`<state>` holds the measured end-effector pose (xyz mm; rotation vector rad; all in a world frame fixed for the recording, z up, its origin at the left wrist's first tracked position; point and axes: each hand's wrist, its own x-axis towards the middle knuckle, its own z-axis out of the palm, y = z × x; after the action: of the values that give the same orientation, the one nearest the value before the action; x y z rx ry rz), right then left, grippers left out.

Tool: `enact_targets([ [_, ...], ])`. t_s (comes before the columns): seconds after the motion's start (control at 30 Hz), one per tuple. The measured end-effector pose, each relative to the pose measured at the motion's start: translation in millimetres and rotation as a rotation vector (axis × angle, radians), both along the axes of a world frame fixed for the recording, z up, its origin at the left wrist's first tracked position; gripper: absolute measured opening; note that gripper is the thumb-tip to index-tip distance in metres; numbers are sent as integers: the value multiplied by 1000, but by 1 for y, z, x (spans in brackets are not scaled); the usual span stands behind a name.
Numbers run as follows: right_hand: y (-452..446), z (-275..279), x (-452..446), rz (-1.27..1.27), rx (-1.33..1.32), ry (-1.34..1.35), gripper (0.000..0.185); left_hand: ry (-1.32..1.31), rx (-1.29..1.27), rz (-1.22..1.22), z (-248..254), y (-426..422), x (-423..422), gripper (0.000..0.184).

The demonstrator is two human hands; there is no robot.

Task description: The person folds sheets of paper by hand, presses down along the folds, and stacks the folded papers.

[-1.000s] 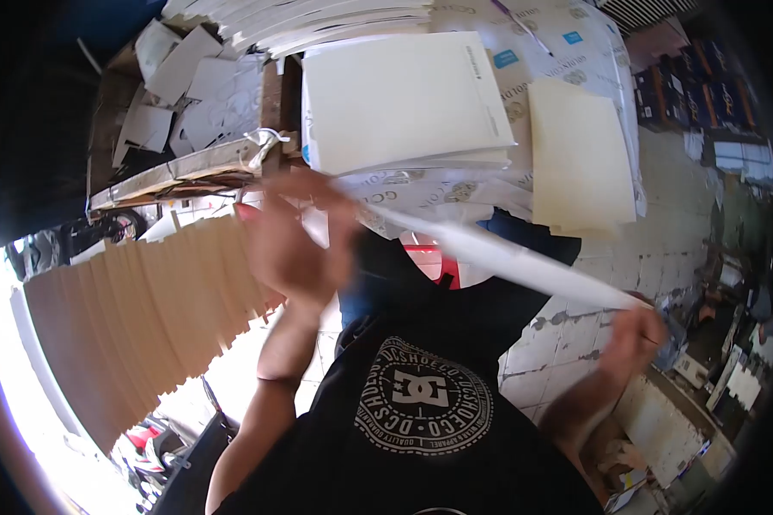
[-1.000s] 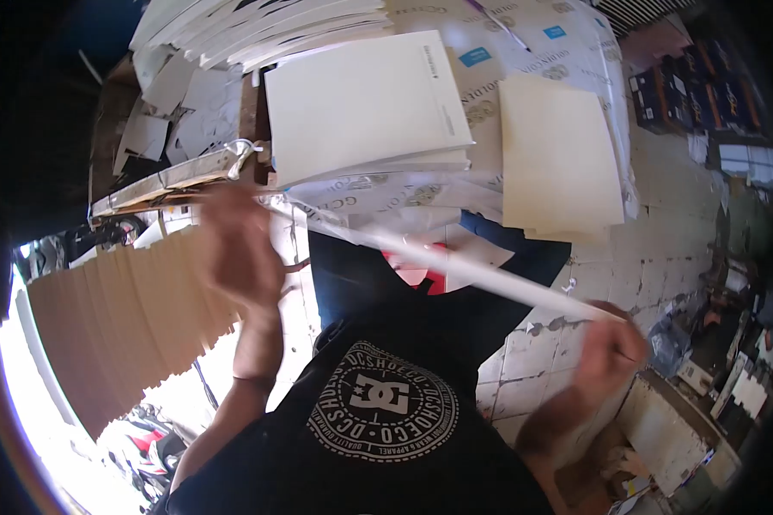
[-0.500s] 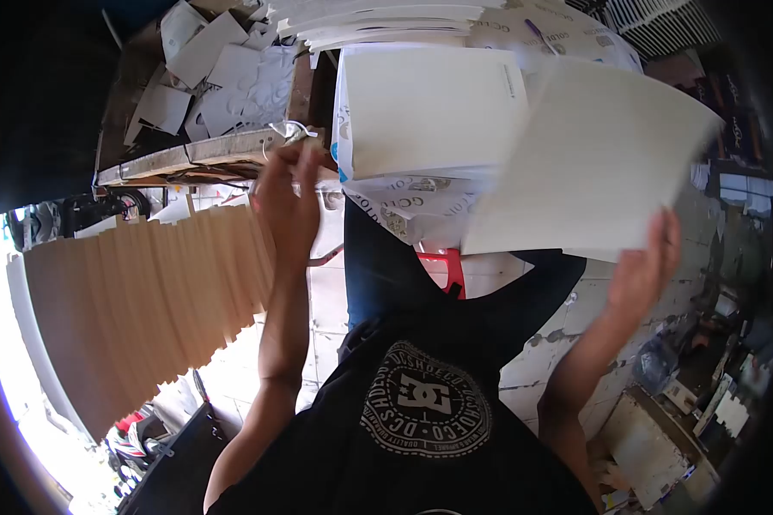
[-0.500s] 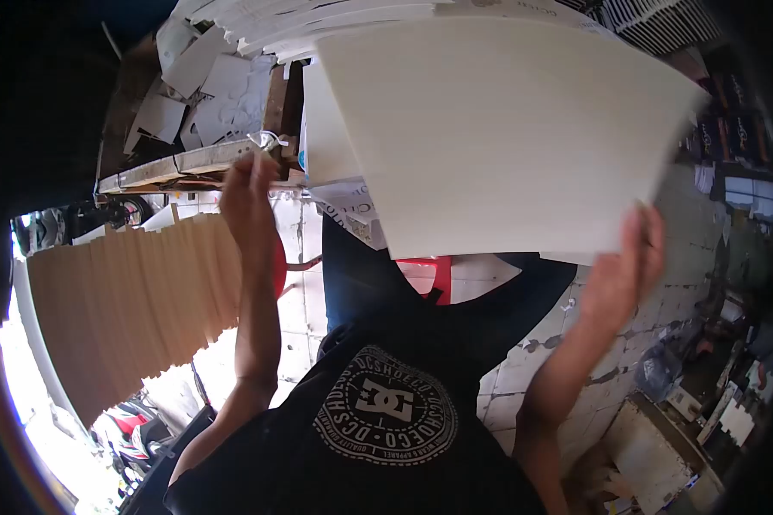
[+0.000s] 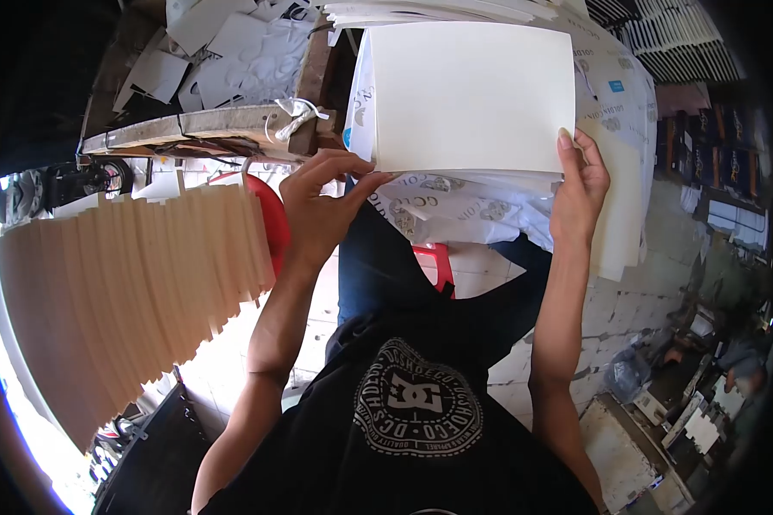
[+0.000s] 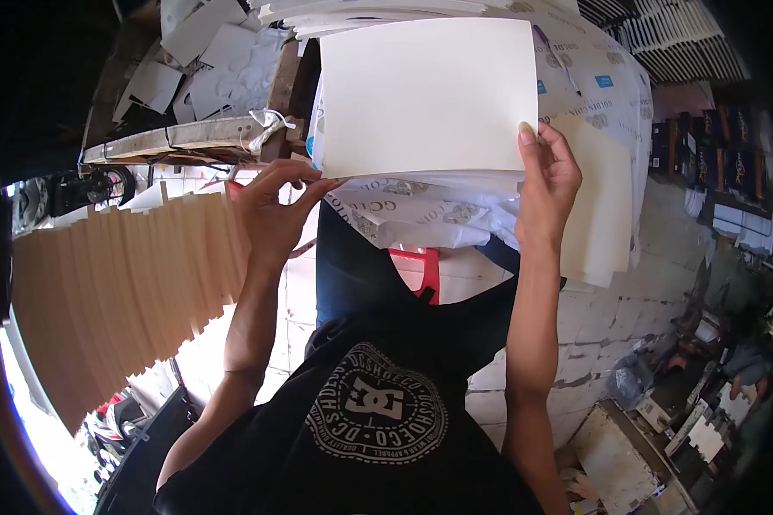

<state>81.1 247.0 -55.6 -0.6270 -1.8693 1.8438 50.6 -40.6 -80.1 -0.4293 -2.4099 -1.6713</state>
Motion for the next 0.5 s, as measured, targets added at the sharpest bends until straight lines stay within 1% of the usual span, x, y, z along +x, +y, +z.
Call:
enact_targets([
  [0.13,1,-5,5,27,-9,-44,22,-3,13,11,4,1,2,17],
  [0.33,-3,-7,6,7,4,-34,23,-25,23,-23,2,0,-2,14],
  [0.5,-3,-9,5,16,32,-25,22,-81,112,-56,-1,-2,-3,13],
])
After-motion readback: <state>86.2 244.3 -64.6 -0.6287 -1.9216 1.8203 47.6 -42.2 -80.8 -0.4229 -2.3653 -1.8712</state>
